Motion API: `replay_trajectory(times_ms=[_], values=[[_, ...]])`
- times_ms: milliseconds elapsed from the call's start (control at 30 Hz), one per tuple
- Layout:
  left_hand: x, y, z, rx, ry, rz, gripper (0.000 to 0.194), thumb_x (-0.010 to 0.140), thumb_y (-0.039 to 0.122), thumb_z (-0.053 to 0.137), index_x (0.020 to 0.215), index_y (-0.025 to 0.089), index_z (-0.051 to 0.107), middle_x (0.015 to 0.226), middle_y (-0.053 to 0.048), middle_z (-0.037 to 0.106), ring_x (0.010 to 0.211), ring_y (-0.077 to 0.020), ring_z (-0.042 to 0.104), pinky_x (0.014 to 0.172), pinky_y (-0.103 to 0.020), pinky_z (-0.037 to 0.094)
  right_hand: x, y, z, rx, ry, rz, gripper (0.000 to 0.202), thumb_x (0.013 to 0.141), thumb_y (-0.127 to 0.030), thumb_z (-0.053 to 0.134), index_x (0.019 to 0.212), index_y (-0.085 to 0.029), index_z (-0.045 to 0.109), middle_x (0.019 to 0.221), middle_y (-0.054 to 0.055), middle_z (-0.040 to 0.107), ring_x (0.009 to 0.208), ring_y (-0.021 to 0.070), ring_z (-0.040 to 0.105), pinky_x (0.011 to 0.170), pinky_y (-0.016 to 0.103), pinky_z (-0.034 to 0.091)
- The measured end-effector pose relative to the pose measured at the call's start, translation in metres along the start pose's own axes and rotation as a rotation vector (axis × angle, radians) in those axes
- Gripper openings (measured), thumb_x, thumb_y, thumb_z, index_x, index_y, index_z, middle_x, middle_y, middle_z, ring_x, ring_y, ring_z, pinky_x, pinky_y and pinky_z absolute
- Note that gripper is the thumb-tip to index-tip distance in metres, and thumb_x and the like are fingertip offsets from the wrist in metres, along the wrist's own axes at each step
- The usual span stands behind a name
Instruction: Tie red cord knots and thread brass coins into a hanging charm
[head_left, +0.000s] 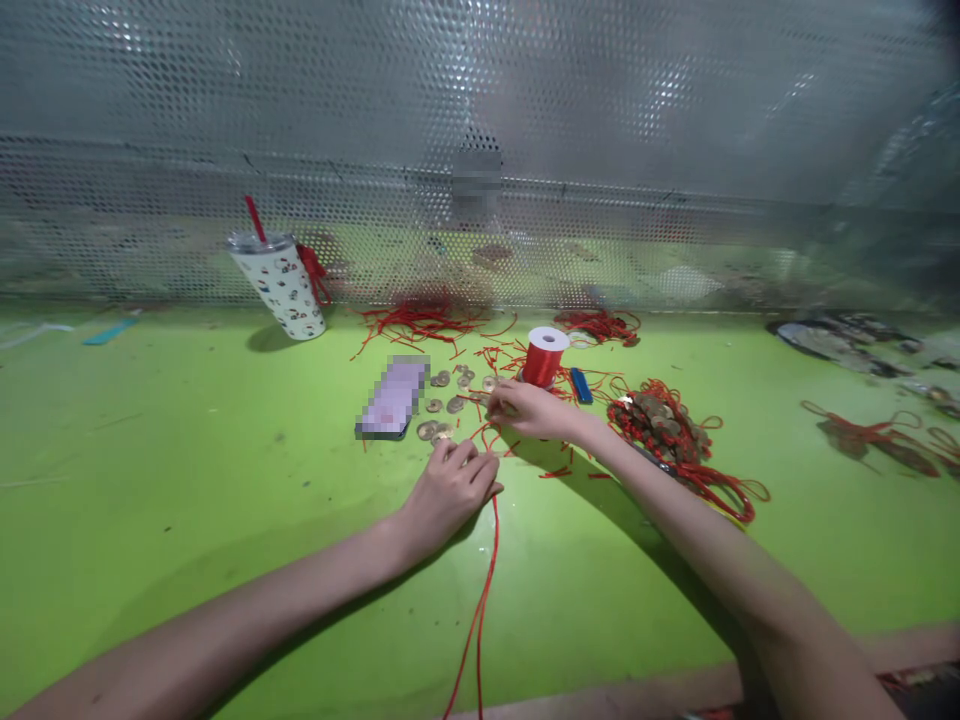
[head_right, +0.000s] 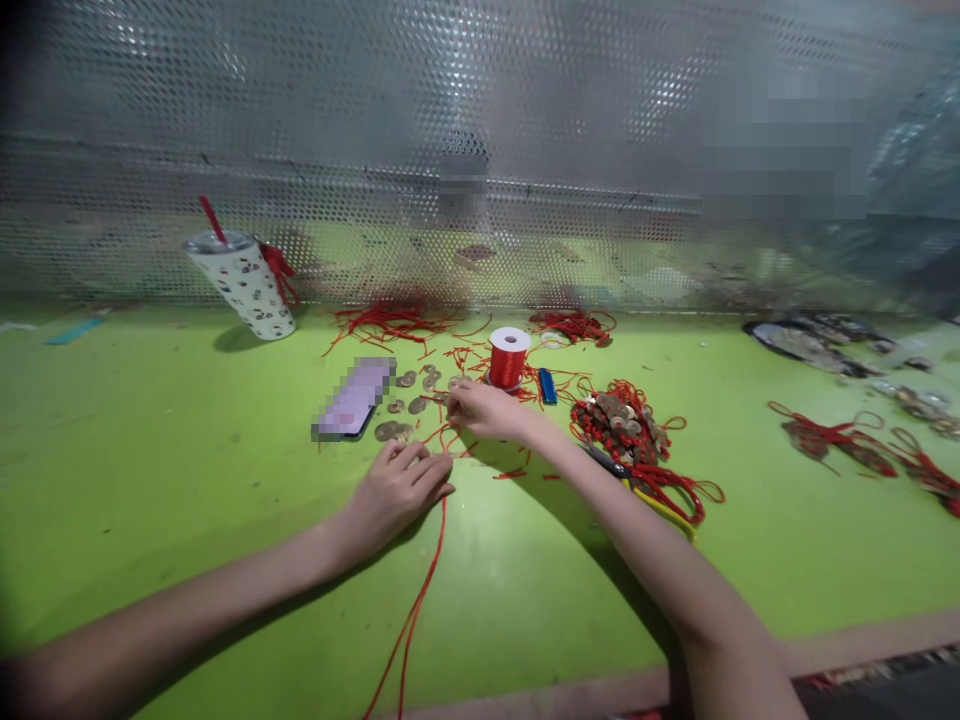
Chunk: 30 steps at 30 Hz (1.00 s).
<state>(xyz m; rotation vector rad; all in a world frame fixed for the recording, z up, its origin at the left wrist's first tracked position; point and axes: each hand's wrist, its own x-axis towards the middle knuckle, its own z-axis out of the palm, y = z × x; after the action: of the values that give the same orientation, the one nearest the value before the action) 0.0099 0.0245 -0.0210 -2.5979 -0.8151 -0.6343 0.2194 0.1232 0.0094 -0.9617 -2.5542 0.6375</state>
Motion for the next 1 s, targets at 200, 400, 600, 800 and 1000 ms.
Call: replay_trajectory(times_ms=[200, 400, 600, 800, 1000], values=[[0.001, 0.000, -0.001, 0.011, -0.026, 0.001, 0.015, 0.100, 0.025, 0.055, 0.104, 0.013, 0.063, 0.096, -0.011, 0.074, 0.084, -0.0246, 0.062, 0.076, -0.041, 0.042, 0.001, -0.001, 0.005, -0.044, -0.040, 0.042, 0.012, 0.093, -0.009, 0.051, 0.086, -0.016, 0.058, 0.090, 0.007, 0.058, 0.082, 0.0192, 0.054, 0.076, 0.031, 0.045], [0.001, 0.001, -0.001, 0.024, -0.008, -0.007, 0.015, 0.099, 0.027, 0.058, 0.104, 0.014, 0.064, 0.096, -0.010, 0.075, 0.083, -0.0241, 0.061, 0.074, -0.040, 0.041, 0.001, 0.002, -0.002, 0.011, -0.009, 0.052, 0.012, 0.095, -0.018, 0.050, 0.083, -0.018, 0.053, 0.086, 0.006, 0.056, 0.077, 0.0183, 0.051, 0.072, 0.031, 0.043], [-0.001, 0.000, 0.000, 0.011, -0.012, -0.042, 0.024, 0.095, 0.032, 0.065, 0.109, 0.012, 0.066, 0.112, -0.012, 0.075, 0.092, -0.0274, 0.062, 0.077, -0.042, 0.041, -0.004, -0.003, -0.021, 0.243, 0.080, 0.074, 0.016, 0.098, -0.032, 0.047, 0.092, -0.018, 0.052, 0.084, 0.004, 0.060, 0.072, 0.0160, 0.053, 0.068, 0.029, 0.043], [0.004, -0.004, -0.004, -0.003, -0.058, -0.006, 0.030, 0.097, 0.032, 0.063, 0.119, 0.012, 0.062, 0.112, -0.012, 0.076, 0.090, -0.0269, 0.062, 0.076, -0.041, 0.040, -0.008, -0.009, -0.032, 0.280, 0.090, 0.083, 0.019, 0.096, -0.036, 0.055, 0.095, -0.017, 0.058, 0.084, 0.004, 0.065, 0.071, 0.0156, 0.058, 0.069, 0.029, 0.046], [0.004, -0.009, -0.008, -0.127, -0.106, -0.054, 0.041, 0.098, 0.040, 0.058, 0.124, 0.008, 0.059, 0.089, -0.012, 0.075, 0.087, -0.0290, 0.061, 0.074, -0.042, 0.042, -0.009, -0.014, -0.039, 0.306, 0.000, 0.025, 0.019, 0.092, -0.033, 0.062, 0.098, -0.015, 0.065, 0.092, 0.007, 0.070, 0.081, 0.0172, 0.063, 0.074, 0.030, 0.048]])
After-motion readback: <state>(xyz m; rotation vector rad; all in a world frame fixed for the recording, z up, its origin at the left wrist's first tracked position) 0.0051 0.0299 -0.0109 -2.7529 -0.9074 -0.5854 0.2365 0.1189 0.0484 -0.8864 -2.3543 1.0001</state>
